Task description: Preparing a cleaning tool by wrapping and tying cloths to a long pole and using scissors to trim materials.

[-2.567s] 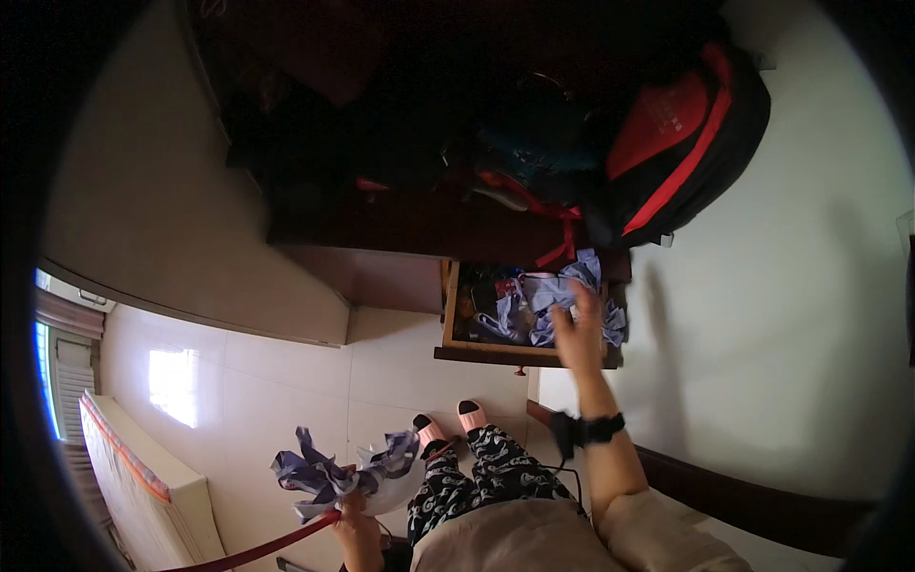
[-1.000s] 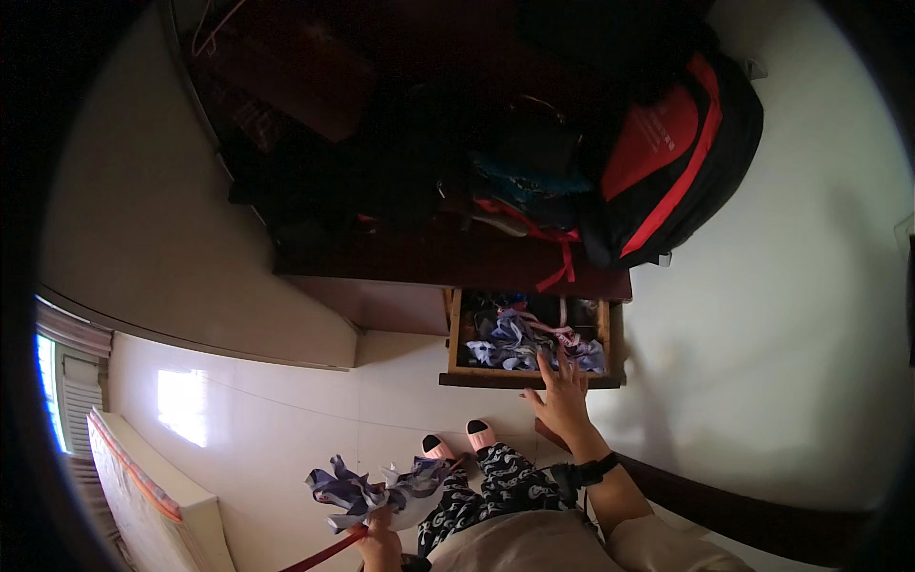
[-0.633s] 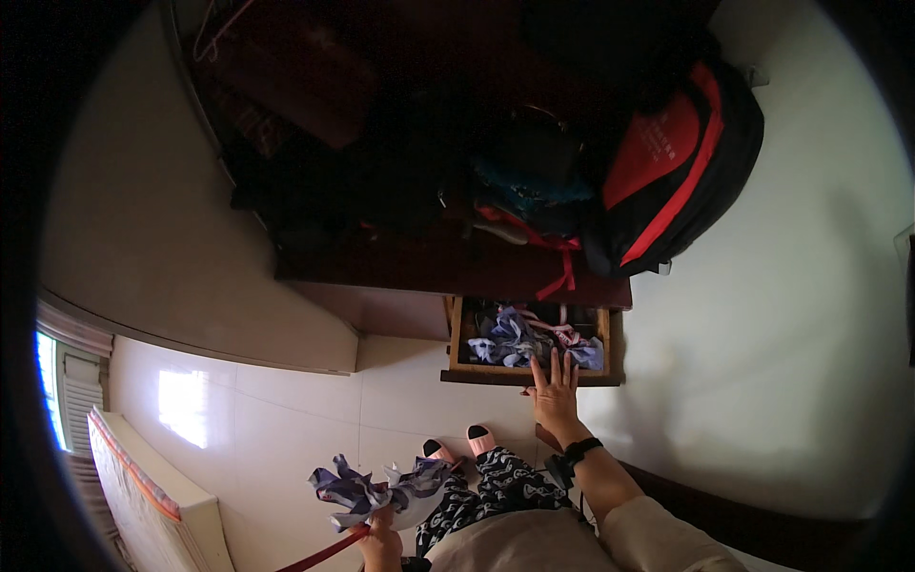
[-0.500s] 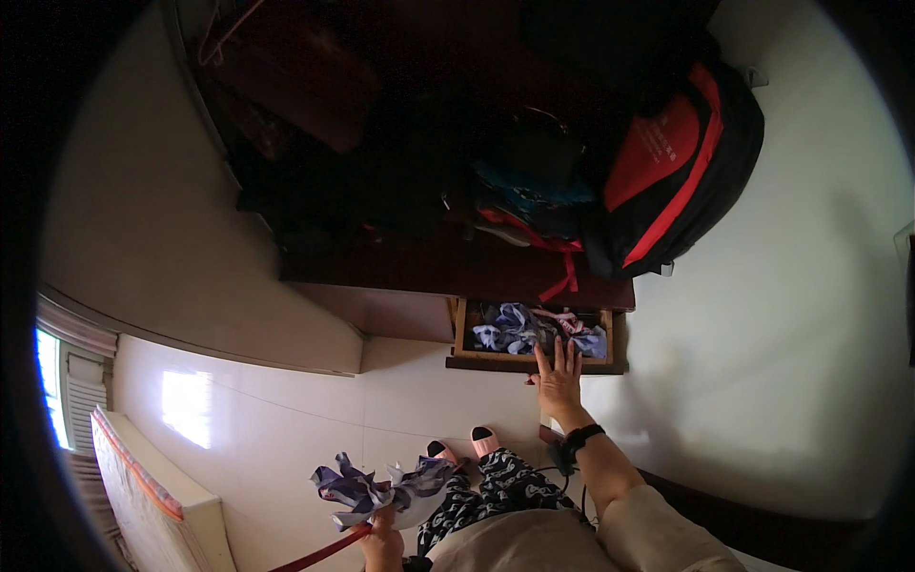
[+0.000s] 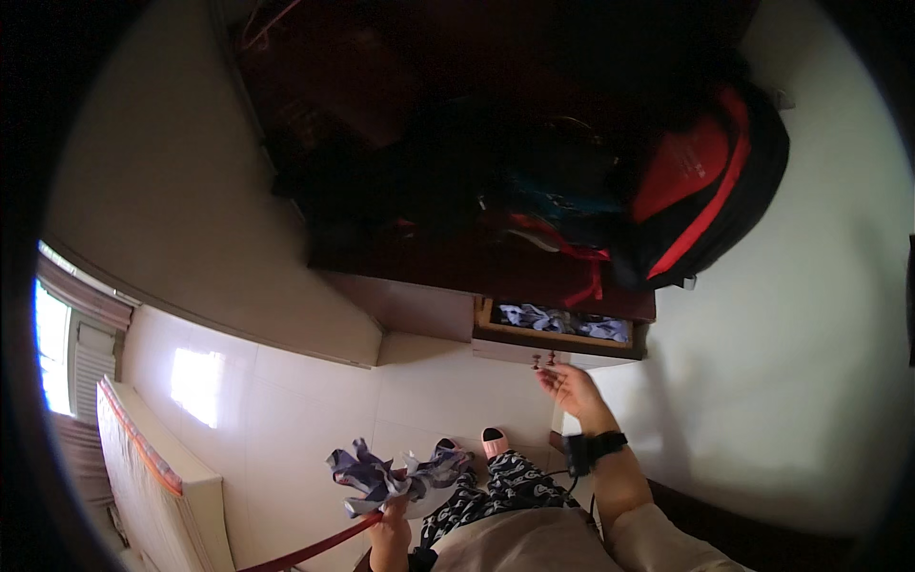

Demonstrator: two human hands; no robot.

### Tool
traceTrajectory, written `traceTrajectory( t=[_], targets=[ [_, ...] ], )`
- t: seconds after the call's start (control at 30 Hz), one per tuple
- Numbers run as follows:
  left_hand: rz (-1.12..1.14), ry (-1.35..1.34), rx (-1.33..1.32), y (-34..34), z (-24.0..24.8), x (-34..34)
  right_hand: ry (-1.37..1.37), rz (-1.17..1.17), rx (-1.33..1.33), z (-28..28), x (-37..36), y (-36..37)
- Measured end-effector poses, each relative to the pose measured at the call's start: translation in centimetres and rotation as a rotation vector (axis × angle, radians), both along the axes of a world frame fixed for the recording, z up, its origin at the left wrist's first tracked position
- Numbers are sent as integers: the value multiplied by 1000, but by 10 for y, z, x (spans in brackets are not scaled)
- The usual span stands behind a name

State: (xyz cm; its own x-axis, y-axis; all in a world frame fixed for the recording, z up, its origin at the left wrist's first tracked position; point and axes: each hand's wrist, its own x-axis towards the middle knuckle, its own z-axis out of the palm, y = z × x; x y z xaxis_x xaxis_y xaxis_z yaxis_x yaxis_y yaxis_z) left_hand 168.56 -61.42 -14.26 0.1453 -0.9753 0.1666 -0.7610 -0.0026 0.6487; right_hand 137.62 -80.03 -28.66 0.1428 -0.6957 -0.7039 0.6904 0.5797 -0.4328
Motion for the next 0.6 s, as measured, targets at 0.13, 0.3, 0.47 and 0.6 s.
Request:
traceTrajectory(
  t=[0.13, 0.3, 0.47, 0.6],
  targets=[
    [312, 699, 57, -16, 17, -11, -206, -133, -23, -7, -23, -32],
    [214, 1019, 202, -29, 22, -2, -173, -150, -77, -13, -27, -44],
    [218, 1026, 174, -42, 19, -4, 27, -130, -112, 14, -1, -52],
    [219, 1070, 127, -48, 22, -13, 435, 572, -557, 100, 72, -23]
  ],
)
